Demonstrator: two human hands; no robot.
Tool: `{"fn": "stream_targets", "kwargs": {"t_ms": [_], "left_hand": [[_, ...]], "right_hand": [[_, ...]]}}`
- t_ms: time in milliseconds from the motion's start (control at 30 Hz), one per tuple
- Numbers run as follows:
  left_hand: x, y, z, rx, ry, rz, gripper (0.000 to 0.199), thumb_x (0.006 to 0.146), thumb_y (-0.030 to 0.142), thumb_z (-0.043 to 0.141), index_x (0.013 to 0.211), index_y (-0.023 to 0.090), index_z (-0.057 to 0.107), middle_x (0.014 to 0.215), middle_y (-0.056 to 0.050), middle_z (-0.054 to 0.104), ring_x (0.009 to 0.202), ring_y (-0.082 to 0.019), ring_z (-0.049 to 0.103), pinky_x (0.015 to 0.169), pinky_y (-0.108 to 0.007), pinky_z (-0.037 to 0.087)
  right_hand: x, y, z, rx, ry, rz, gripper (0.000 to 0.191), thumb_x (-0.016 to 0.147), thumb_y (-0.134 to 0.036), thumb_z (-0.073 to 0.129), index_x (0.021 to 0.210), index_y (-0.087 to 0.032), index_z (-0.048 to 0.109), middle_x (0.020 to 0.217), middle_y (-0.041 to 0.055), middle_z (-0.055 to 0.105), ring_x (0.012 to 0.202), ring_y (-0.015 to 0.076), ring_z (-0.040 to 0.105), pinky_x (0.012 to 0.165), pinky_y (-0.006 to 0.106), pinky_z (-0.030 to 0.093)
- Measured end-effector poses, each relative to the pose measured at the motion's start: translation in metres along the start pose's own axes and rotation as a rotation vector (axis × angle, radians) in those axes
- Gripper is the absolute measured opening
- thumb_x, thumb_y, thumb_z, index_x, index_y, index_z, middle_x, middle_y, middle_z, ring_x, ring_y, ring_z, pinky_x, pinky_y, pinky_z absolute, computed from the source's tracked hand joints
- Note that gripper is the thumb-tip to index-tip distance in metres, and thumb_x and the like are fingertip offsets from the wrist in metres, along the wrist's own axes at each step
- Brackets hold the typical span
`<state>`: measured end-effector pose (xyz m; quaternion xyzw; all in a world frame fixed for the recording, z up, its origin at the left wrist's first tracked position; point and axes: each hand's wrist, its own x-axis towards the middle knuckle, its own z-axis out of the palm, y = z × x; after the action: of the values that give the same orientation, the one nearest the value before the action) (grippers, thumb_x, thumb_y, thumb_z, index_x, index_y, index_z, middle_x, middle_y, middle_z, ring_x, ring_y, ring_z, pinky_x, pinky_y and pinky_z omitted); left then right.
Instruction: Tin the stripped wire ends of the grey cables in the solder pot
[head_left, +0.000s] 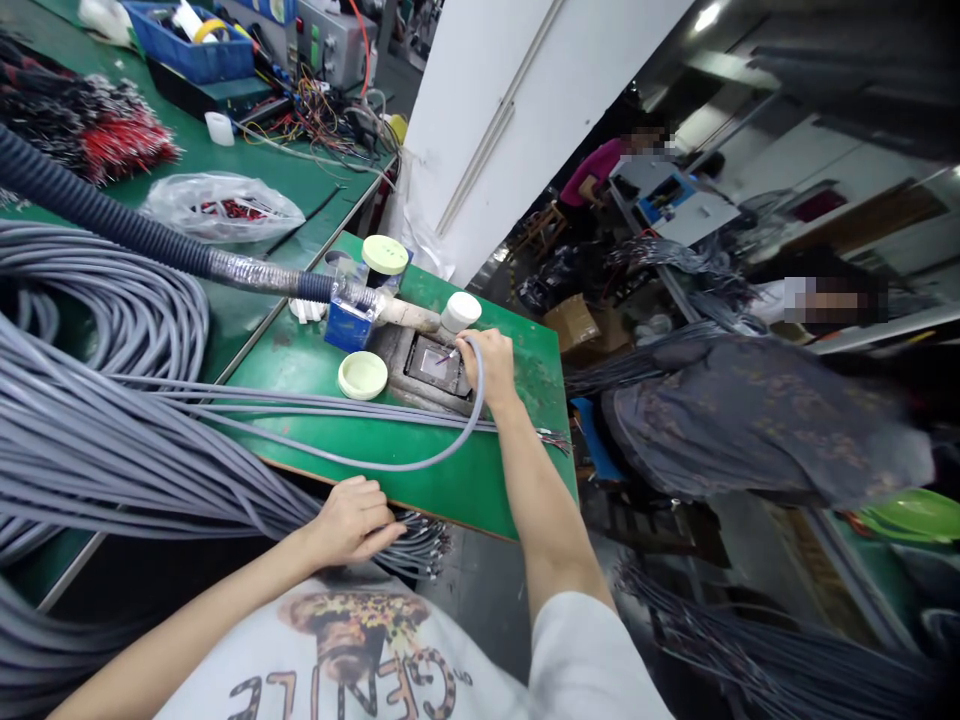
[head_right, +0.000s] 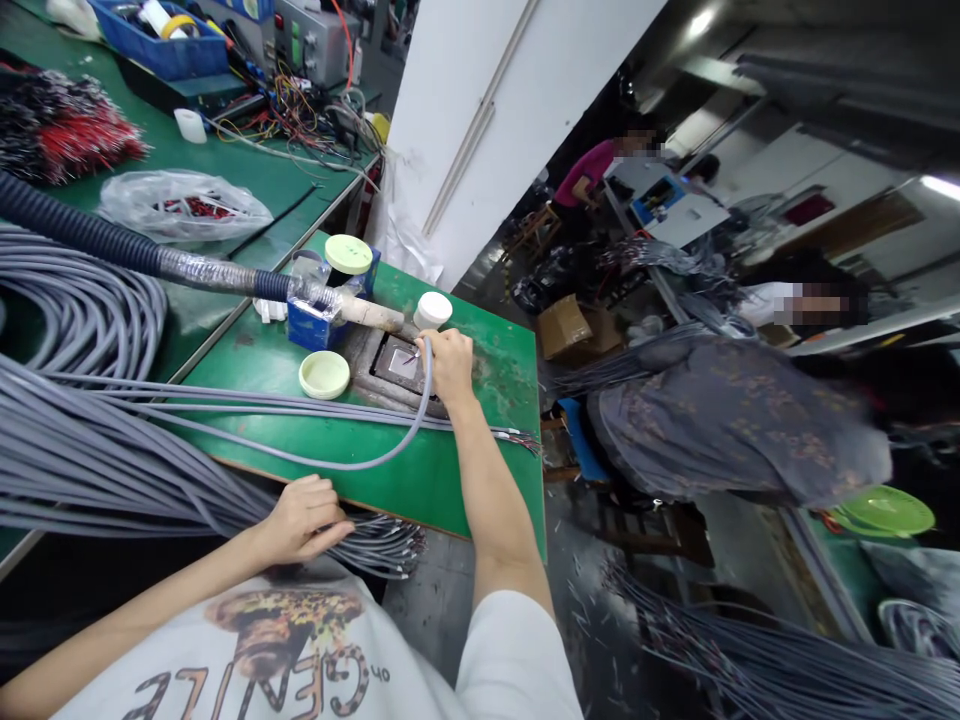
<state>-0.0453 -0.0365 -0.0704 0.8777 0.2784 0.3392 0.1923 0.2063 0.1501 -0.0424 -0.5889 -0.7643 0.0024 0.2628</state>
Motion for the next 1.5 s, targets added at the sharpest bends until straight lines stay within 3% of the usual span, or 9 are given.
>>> {"fn": "stream_targets", "kwargs": {"t_ms": [367,500,567,733,833,933,1100,1367,1500], "left_hand": [[-0.002,-0.002,0.004,-0.016,-0.008,-0.011,0.026,0.089,0.027,0.055,0.065,0.017,0.059,0.055,0.0,0.05,0.056,-0.013,0.043,0.056,-0.031,0.026],[-0.003,0.0,0.0,-0.138,-0.028,-0.071,0.026,0.088,0.028,0.055,0.066,0.017,0.062,0.055,-0.001,0.053,0.056,-0.013,0.046,0.056,-0.029,0.03],[-0.001,0.004,-0.011,-0.384,-0.055,-0.176,0.027,0.089,0.03,0.054,0.069,0.015,0.065,0.056,-0.003,0.057,0.055,-0.012,0.048,0.055,-0.027,0.033],[0.018,0.013,-0.043,-1.027,-0.058,-0.639,0.037,0.086,0.046,0.058,0.081,0.012,0.073,0.054,-0.003,0.058,0.043,-0.007,0.041,0.044,-0.021,0.032],[0.039,0.012,-0.041,-1.169,0.045,-0.847,0.044,0.079,0.052,0.064,0.098,0.013,0.072,0.059,-0.001,0.059,0.041,-0.005,0.037,0.041,-0.019,0.028],[0.056,0.012,-0.029,-1.3,0.182,-0.917,0.05,0.076,0.056,0.066,0.098,0.012,0.072,0.06,0.0,0.056,0.041,-0.003,0.035,0.04,-0.018,0.023],[0.061,0.021,-0.021,-1.3,0.234,-0.924,0.044,0.074,0.054,0.068,0.077,0.01,0.073,0.052,0.001,0.051,0.041,-0.003,0.035,0.04,-0.017,0.023],[0.052,0.028,-0.022,-1.164,0.185,-0.959,0.044,0.071,0.054,0.07,0.076,0.011,0.072,0.05,0.003,0.051,0.043,-0.004,0.039,0.042,-0.017,0.03],[0.052,0.03,-0.024,-1.127,0.164,-0.959,0.046,0.07,0.056,0.068,0.076,0.011,0.072,0.049,0.003,0.051,0.043,-0.005,0.04,0.042,-0.017,0.031]], "right_hand": [[0.002,0.001,0.009,-0.022,-0.06,-0.002,0.037,0.096,-0.044,0.04,0.09,-0.02,0.068,0.076,0.006,0.062,0.081,0.021,0.052,0.082,0.036,0.033],[-0.004,-0.006,-0.006,0.033,-0.015,-0.005,0.034,0.095,-0.042,0.042,0.09,-0.021,0.069,0.078,0.0061,0.063,0.083,0.0211,0.054,0.085,0.038,0.035],[-0.013,-0.016,-0.022,0.089,0.048,-0.031,0.031,0.095,-0.04,0.045,0.091,-0.022,0.069,0.083,0.006,0.065,0.084,0.0209,0.056,0.087,0.039,0.036],[-0.064,-0.056,-0.068,0.295,0.165,-0.194,0.021,0.091,-0.033,0.053,0.106,-0.029,0.067,0.101,0.005,0.07,0.093,0.0224,0.06,0.089,0.044,0.043],[-0.101,-0.083,-0.079,0.415,0.175,-0.348,0.034,0.089,-0.03,0.057,0.122,-0.036,0.059,0.114,0.0029,0.069,0.099,0.0235,0.061,0.091,0.048,0.046],[-0.132,-0.104,-0.077,0.43,0.153,-0.403,0.045,0.087,-0.026,0.06,0.13,-0.036,0.053,0.112,0.0039,0.07,0.1,0.0232,0.06,0.089,0.048,0.048],[-0.162,-0.113,-0.069,0.474,0.079,-0.422,0.044,0.091,-0.019,0.048,0.131,-0.035,0.053,0.111,0.0048,0.07,0.104,0.0213,0.059,0.087,0.045,0.051],[-0.172,-0.116,-0.069,0.622,0.053,-0.371,0.044,0.087,-0.009,0.049,0.126,-0.027,0.058,0.113,0.0086,0.068,0.105,0.0222,0.059,0.085,0.044,0.053],[-0.17,-0.123,-0.069,0.663,0.098,-0.263,0.037,0.084,-0.007,0.054,0.115,-0.024,0.063,0.103,0.0084,0.069,0.094,0.0206,0.062,0.081,0.042,0.053]]}}
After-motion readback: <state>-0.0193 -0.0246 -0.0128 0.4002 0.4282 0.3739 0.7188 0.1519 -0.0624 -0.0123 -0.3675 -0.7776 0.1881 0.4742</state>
